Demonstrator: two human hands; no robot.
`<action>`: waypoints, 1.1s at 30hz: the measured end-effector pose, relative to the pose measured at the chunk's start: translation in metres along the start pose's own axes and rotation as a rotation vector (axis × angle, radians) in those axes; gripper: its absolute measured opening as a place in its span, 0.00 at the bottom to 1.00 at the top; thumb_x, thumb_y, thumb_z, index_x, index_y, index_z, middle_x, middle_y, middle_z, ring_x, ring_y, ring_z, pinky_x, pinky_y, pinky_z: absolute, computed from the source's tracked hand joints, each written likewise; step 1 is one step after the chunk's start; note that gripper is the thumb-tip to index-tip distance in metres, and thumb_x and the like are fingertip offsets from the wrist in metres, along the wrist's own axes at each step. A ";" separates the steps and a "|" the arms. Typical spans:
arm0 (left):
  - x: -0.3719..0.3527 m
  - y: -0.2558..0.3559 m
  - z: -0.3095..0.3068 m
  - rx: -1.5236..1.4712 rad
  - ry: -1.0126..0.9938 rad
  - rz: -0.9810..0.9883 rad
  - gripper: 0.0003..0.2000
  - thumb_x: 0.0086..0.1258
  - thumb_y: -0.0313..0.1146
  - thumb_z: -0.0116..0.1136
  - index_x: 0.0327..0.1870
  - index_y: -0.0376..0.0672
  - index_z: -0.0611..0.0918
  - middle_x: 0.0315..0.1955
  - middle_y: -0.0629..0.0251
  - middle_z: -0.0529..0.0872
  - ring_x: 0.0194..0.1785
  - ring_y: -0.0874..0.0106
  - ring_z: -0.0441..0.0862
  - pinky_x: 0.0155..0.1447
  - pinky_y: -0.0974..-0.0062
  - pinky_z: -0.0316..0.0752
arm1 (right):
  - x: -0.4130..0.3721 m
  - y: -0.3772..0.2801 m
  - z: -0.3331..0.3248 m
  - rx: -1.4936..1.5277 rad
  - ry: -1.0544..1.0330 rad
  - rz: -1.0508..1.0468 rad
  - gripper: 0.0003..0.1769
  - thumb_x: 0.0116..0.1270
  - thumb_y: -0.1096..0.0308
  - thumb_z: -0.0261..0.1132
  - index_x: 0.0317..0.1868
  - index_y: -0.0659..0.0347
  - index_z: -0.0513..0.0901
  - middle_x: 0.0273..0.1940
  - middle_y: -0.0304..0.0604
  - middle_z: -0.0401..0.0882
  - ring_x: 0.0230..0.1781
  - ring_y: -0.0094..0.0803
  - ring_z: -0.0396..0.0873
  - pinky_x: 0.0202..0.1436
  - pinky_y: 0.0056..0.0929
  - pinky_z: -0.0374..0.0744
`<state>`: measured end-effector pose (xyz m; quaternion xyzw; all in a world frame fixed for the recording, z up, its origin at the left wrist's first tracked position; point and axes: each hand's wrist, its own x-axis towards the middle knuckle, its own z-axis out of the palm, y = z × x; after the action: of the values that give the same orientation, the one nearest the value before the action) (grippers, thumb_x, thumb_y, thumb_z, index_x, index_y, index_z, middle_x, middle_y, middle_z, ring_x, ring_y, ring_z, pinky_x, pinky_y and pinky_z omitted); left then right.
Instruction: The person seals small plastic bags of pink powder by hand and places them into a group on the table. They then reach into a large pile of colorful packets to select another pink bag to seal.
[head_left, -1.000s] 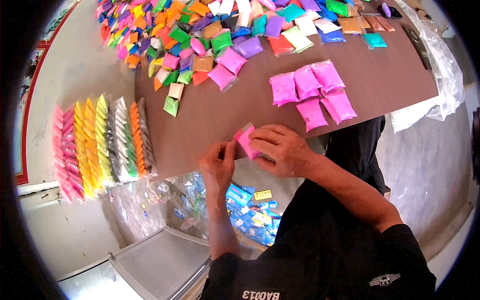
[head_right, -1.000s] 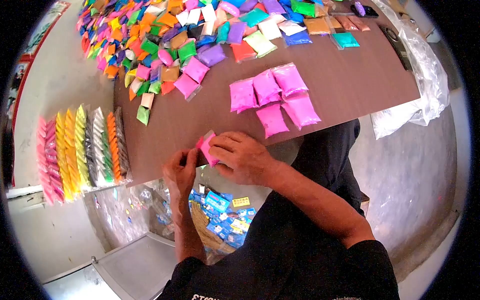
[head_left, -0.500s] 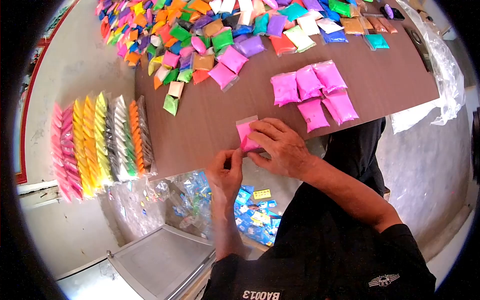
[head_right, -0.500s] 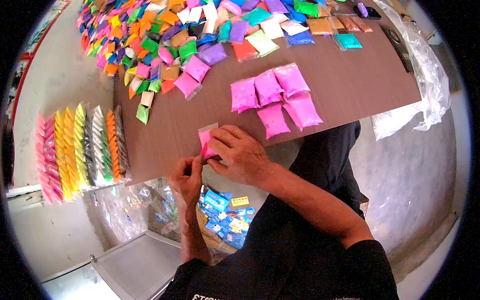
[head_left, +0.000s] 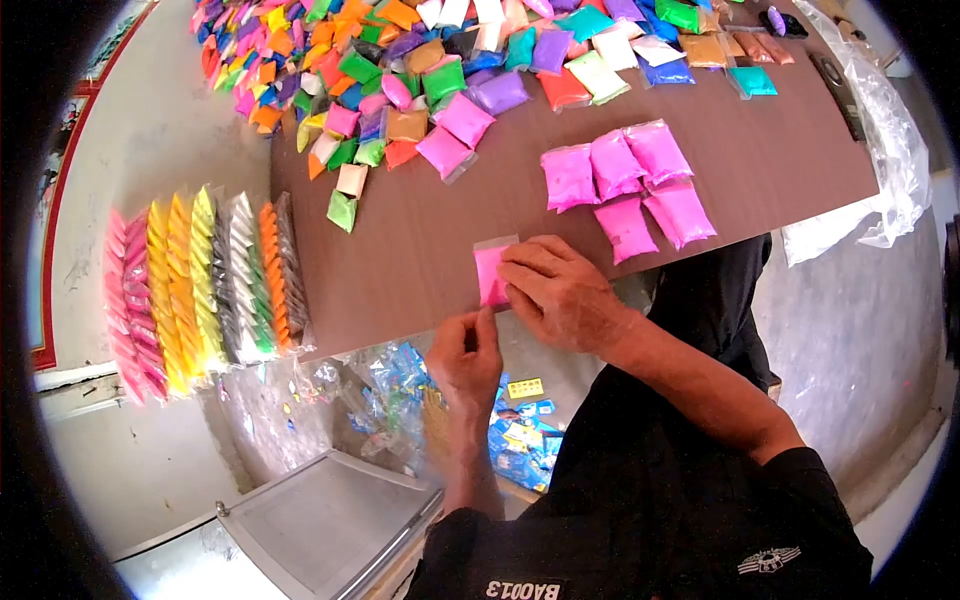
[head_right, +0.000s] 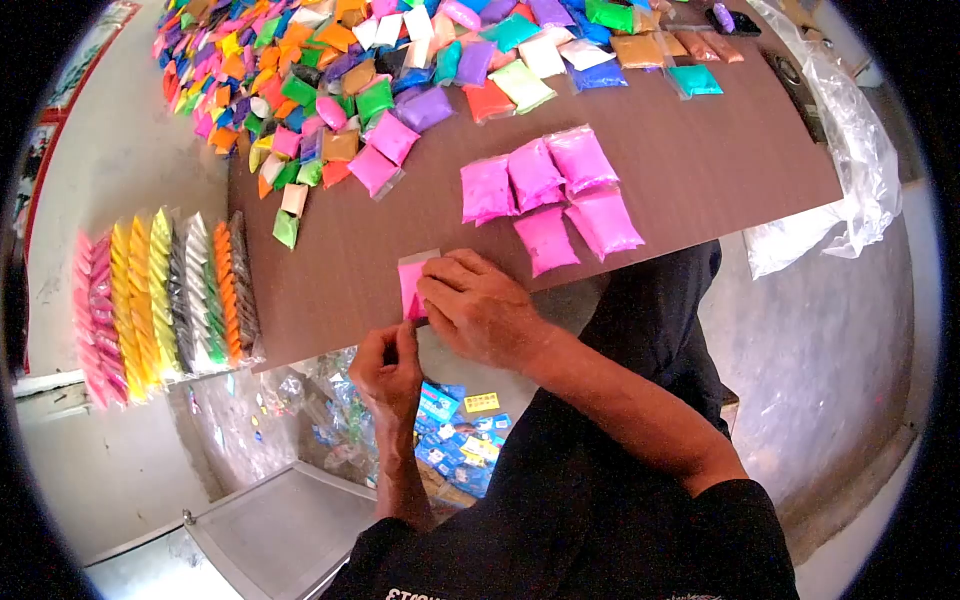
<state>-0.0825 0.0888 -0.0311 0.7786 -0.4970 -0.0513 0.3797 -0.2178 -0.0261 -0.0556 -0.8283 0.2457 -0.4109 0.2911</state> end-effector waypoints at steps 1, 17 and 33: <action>0.001 -0.005 -0.001 0.039 0.022 0.021 0.06 0.69 0.27 0.70 0.32 0.37 0.85 0.24 0.58 0.86 0.24 0.70 0.82 0.31 0.71 0.76 | 0.001 0.000 0.000 0.001 -0.005 0.000 0.14 0.61 0.74 0.70 0.48 0.67 0.85 0.51 0.51 0.83 0.52 0.50 0.80 0.59 0.42 0.80; -0.005 -0.024 -0.002 0.164 0.160 0.047 0.06 0.68 0.26 0.70 0.32 0.39 0.84 0.25 0.57 0.85 0.25 0.66 0.84 0.30 0.69 0.76 | 0.000 0.002 0.007 0.016 0.044 0.022 0.11 0.61 0.75 0.71 0.45 0.64 0.87 0.49 0.46 0.84 0.51 0.47 0.80 0.57 0.41 0.81; 0.011 0.004 -0.015 0.007 0.029 -0.034 0.07 0.71 0.28 0.69 0.34 0.34 0.87 0.24 0.60 0.88 0.27 0.76 0.83 0.34 0.74 0.78 | -0.002 0.000 0.005 0.036 0.085 0.072 0.10 0.60 0.73 0.72 0.43 0.65 0.87 0.48 0.47 0.85 0.50 0.47 0.82 0.57 0.41 0.81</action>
<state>-0.0727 0.0869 -0.0144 0.7887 -0.4784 -0.0446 0.3835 -0.2144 -0.0230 -0.0591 -0.7954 0.2801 -0.4393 0.3098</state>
